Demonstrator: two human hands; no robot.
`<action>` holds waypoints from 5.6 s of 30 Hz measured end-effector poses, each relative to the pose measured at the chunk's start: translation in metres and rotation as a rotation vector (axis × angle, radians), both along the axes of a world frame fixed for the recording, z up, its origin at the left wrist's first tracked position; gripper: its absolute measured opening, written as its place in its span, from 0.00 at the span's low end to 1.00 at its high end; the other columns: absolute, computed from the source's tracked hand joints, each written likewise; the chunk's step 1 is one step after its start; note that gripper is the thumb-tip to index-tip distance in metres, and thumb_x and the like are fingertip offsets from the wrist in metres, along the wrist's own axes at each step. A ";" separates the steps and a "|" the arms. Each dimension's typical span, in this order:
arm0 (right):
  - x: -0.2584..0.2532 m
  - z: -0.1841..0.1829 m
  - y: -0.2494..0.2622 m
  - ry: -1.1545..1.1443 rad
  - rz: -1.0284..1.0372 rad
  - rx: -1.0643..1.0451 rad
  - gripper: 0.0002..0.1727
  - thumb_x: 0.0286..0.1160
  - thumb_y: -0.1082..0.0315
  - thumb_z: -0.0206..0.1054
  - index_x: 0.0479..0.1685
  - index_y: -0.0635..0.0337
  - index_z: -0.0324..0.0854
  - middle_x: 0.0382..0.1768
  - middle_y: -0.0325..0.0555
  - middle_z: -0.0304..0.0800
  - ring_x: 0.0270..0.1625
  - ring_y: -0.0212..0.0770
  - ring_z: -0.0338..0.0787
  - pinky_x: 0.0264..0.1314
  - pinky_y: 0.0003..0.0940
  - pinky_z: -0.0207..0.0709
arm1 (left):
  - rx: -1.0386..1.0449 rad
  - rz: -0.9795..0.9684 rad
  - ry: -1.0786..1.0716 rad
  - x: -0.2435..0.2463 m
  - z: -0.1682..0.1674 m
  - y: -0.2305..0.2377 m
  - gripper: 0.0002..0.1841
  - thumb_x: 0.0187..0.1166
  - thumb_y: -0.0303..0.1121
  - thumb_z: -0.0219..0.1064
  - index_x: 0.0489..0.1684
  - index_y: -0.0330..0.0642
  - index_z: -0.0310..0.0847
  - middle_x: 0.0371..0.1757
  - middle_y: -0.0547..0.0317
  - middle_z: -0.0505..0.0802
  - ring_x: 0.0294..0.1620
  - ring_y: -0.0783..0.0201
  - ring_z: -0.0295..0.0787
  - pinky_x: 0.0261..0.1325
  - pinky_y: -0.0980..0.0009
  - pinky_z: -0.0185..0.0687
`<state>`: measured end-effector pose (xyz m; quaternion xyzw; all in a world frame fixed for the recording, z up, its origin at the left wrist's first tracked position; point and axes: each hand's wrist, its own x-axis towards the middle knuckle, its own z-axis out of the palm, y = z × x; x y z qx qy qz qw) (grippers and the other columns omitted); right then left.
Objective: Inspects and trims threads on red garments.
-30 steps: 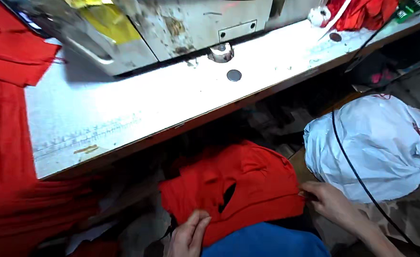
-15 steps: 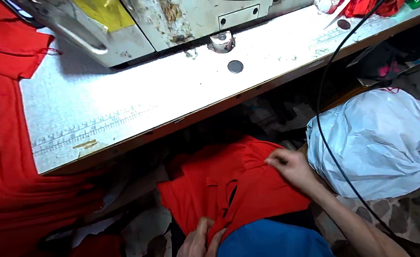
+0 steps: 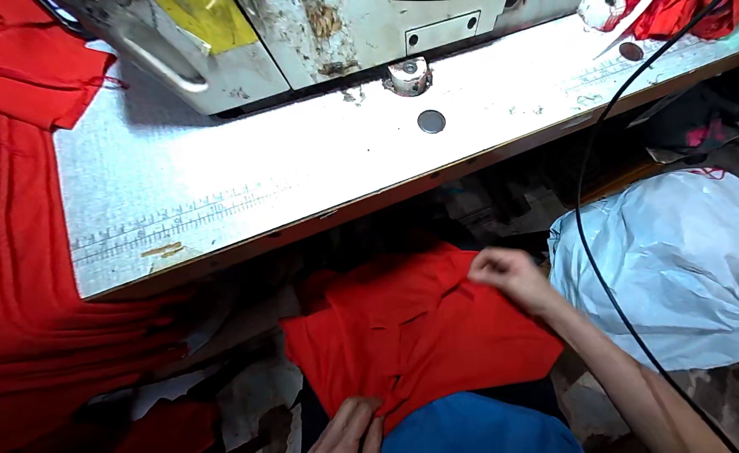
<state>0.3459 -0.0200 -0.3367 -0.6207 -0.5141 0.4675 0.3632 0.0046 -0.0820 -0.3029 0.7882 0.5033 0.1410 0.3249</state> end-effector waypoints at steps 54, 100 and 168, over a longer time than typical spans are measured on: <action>-0.010 0.064 -0.021 0.539 -0.266 -0.090 0.09 0.73 0.72 0.61 0.38 0.55 0.88 0.15 0.32 0.79 0.11 0.21 0.69 0.14 0.18 0.65 | -0.530 -0.031 -0.895 0.101 0.003 0.129 0.18 0.79 0.33 0.54 0.55 0.40 0.90 0.57 0.55 0.92 0.62 0.63 0.86 0.67 0.65 0.80; -0.023 0.017 0.001 -0.361 -0.013 0.576 0.05 0.61 0.72 0.72 0.34 0.58 0.90 0.36 0.40 0.87 0.35 0.29 0.86 0.33 0.25 0.81 | 0.088 -0.201 -0.670 0.112 -0.008 0.136 0.09 0.75 0.30 0.71 0.45 0.48 0.98 0.32 0.70 0.86 0.35 0.80 0.79 0.41 0.86 0.76; -0.040 0.064 -0.015 0.552 -0.093 0.152 0.04 0.81 0.70 0.68 0.46 0.60 0.86 0.27 0.35 0.92 0.19 0.20 0.82 0.19 0.14 0.73 | -0.822 0.080 -1.093 0.129 0.029 0.126 0.08 0.79 0.25 0.66 0.39 0.34 0.93 0.39 0.53 0.95 0.42 0.70 0.92 0.49 0.74 0.88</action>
